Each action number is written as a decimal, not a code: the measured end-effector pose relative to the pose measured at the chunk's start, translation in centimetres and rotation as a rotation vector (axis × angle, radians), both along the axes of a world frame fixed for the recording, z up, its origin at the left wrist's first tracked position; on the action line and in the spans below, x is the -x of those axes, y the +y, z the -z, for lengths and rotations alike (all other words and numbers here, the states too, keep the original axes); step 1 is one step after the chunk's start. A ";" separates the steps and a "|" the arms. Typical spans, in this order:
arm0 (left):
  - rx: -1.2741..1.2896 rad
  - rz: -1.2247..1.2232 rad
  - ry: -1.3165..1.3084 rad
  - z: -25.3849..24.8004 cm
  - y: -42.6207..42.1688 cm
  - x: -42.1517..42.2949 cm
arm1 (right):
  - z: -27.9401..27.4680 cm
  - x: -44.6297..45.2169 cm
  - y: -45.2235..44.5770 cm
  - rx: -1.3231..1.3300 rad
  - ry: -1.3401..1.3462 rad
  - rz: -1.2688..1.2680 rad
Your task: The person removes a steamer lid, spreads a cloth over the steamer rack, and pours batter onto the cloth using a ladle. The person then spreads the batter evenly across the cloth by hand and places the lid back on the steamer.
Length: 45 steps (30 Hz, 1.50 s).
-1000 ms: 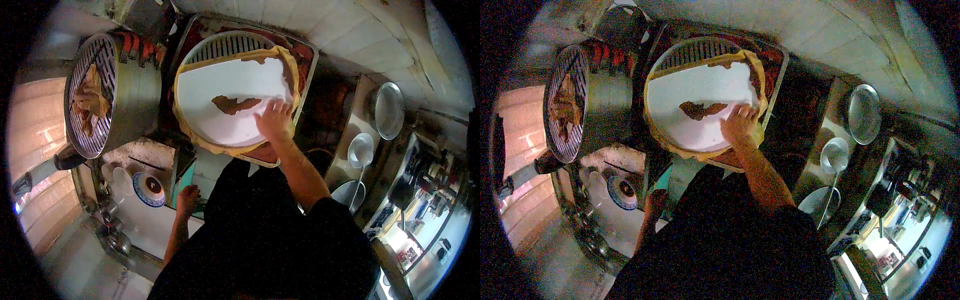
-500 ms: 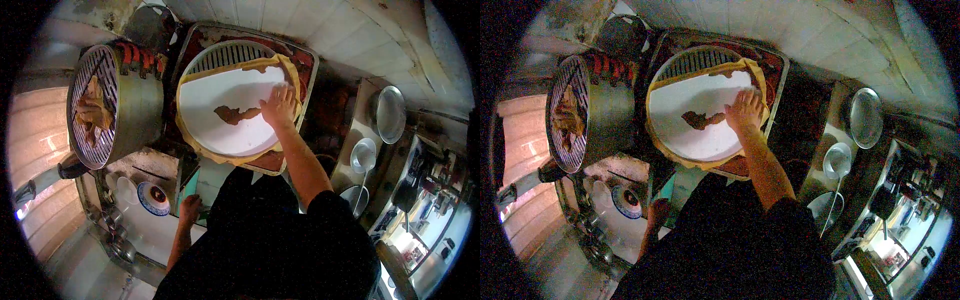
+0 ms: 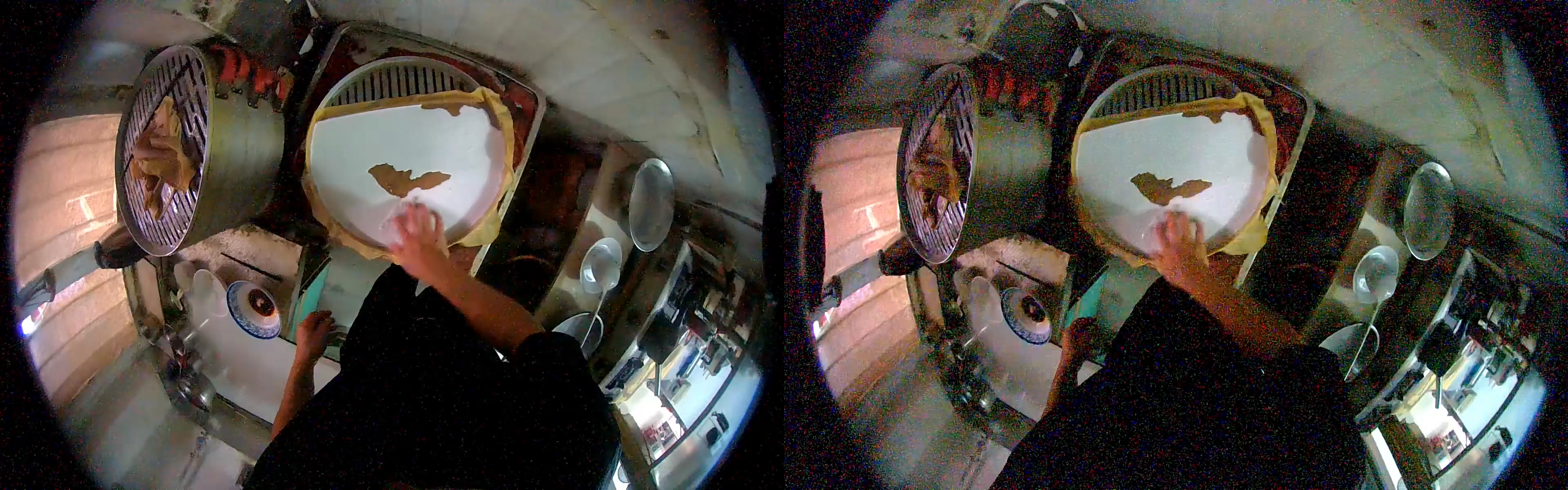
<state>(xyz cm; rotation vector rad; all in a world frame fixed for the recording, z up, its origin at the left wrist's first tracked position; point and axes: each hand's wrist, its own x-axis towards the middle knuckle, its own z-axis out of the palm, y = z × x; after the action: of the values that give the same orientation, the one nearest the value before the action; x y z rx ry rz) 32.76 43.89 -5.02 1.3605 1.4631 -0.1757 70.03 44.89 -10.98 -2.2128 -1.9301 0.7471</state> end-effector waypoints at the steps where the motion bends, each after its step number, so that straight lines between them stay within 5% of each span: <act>1: -0.013 0.009 -0.018 -0.3 0.0 0.1 | 0.9 -0.8 1.2 -0.048 -0.088 0.037; 3: 0.225 -0.320 -0.017 -2.3 0.7 -1.6 | -0.7 -1.2 2.5 -0.046 -0.013 0.169; 9: 0.088 -0.152 0.030 -2.0 0.5 -0.8 | 0.5 5.6 1.8 -0.223 0.230 -0.093; 11: 0.005 -0.003 0.012 2.6 -1.1 3.7 | -0.1 5.3 3.8 -0.235 0.201 -0.099; 13: -0.070 0.152 -0.008 1.5 -0.6 3.2 | 0.5 4.5 4.9 -0.263 0.098 0.100; 15: 0.053 -0.109 0.042 -1.4 0.2 1.0 | 1.1 4.5 5.3 -0.265 0.040 0.151; 19: 0.117 -0.210 -0.013 -1.0 0.3 1.7 | 0.3 7.0 6.7 -0.255 0.126 0.035; 22: -0.072 0.065 0.017 1.4 -0.2 4.6 | 0.7 7.4 7.5 -0.337 0.099 -0.061; 25: -0.239 0.249 -0.027 1.6 0.0 5.1 | 0.7 6.1 9.0 -0.246 0.013 0.150; 28: -0.050 -0.005 -0.055 0.2 0.5 4.3 | 1.2 8.1 10.4 -0.275 0.084 0.010; 31: -0.054 0.025 -0.072 0.6 0.4 4.8 | 0.8 7.6 11.9 -0.107 0.008 -0.109; 33: 0.129 -0.336 -0.046 -0.2 0.4 4.0 | 0.7 6.6 11.5 -0.149 -0.045 0.029; 34: 0.130 -0.340 -0.048 0.0 0.3 4.2 | 0.8 6.0 11.4 -0.192 -0.103 0.166; 41: 0.156 -0.365 -0.037 -0.1 0.6 4.7 | 0.4 7.3 12.7 -0.138 0.106 0.046; 45: 0.154 -0.224 0.072 -1.2 2.0 2.6 | 3.7 2.0 9.9 -0.131 -0.176 0.208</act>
<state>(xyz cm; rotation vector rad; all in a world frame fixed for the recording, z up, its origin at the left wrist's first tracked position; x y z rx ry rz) 30.15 45.85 -3.80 1.0683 1.6160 -0.1902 68.03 54.76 -14.72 -2.4181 -1.7247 0.3972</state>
